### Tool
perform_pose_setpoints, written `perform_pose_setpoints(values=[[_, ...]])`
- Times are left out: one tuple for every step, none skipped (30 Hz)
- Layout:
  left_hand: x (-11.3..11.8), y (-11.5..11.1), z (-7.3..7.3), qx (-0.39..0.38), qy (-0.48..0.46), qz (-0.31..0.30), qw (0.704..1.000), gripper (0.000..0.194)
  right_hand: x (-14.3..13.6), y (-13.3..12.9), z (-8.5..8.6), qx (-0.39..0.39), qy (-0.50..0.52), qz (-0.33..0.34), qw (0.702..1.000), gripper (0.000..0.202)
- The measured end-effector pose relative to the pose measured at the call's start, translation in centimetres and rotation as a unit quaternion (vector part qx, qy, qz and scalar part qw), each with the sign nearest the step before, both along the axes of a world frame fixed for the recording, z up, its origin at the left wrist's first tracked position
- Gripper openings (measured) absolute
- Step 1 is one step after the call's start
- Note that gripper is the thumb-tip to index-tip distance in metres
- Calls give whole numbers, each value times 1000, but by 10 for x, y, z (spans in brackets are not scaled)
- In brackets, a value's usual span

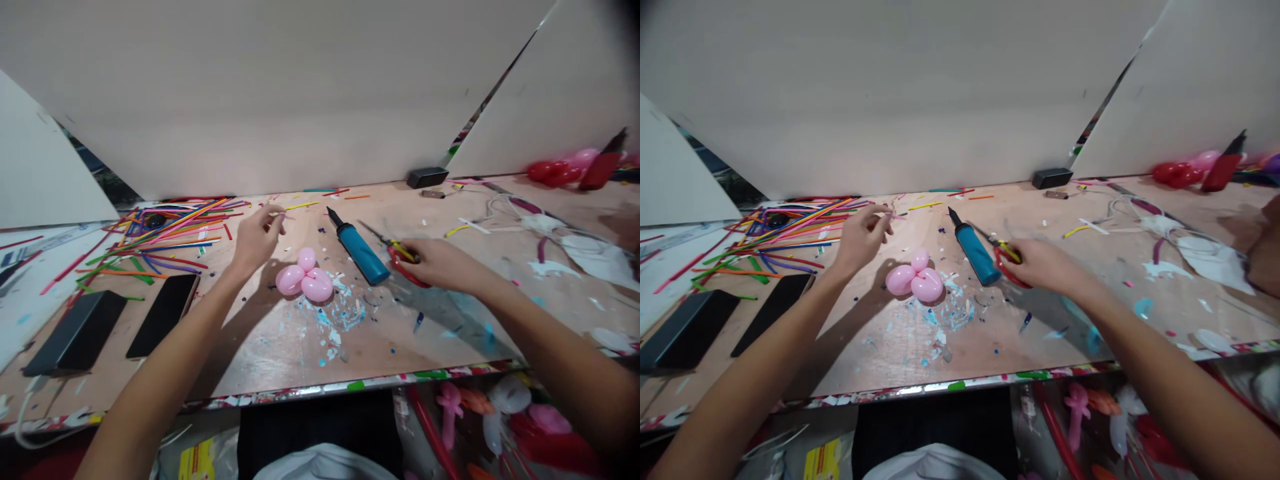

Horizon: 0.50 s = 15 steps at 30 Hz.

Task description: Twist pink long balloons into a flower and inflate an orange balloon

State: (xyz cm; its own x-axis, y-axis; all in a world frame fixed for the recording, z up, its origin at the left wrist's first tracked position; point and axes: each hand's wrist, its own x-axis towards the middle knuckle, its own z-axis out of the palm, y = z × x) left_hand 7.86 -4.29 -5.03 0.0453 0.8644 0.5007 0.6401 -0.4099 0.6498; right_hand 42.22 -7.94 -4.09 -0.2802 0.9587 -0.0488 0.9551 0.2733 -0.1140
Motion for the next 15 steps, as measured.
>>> perform_pose_setpoints(values=[[-8,2,2,7,11,30,999,31,13,4,-4,-2,-6,-22,1000,30],[-15,3,3,3,38,50,998,32,25,9,-8,-5,-17,-35,999,29],[-20,2,2,-12,65,59,996,37,36,14,-14,-1,-32,-45,998,30],[-22,0,-1,-43,89,52,994,45,45,19,-19,-3,-46,-37,998,33],[-22,-4,-5,-85,112,28,990,52,52,23,-25,-8,-65,-49,997,34],[-20,-10,-10,-138,136,-17,981,57,57,28,-31,-17,-85,-76,993,33],[-15,-16,-15,-190,155,-76,967,60,60,31,-36,-31,-93,-80,992,32],[-10,-22,-20,-224,173,-128,950,62,59,33,-39,-42,-101,-88,990,31],[-3,-28,-24,-226,191,-147,944,56,56,34,-40,-45,-107,-91,989,32],[3,-33,-28,-227,197,-159,940,45,50,32,-40,-34,-110,-88,989,34],[9,-38,-29,-222,186,-155,944,38,40,28,-36,-8,-110,-90,990,37],[14,-42,-29,-210,171,-136,953,34,27,21,-32,37,-104,-93,990,40],[19,-45,-28,-197,152,-114,962,32,12,13,-26,94,-78,-90,988,43],[23,-48,-25,-182,134,-92,970,31,-6,4,-19,144,-27,-78,986,44],[26,-51,-23,-164,124,-74,976,31,-25,-6,-13,156,36,-26,987,42]])
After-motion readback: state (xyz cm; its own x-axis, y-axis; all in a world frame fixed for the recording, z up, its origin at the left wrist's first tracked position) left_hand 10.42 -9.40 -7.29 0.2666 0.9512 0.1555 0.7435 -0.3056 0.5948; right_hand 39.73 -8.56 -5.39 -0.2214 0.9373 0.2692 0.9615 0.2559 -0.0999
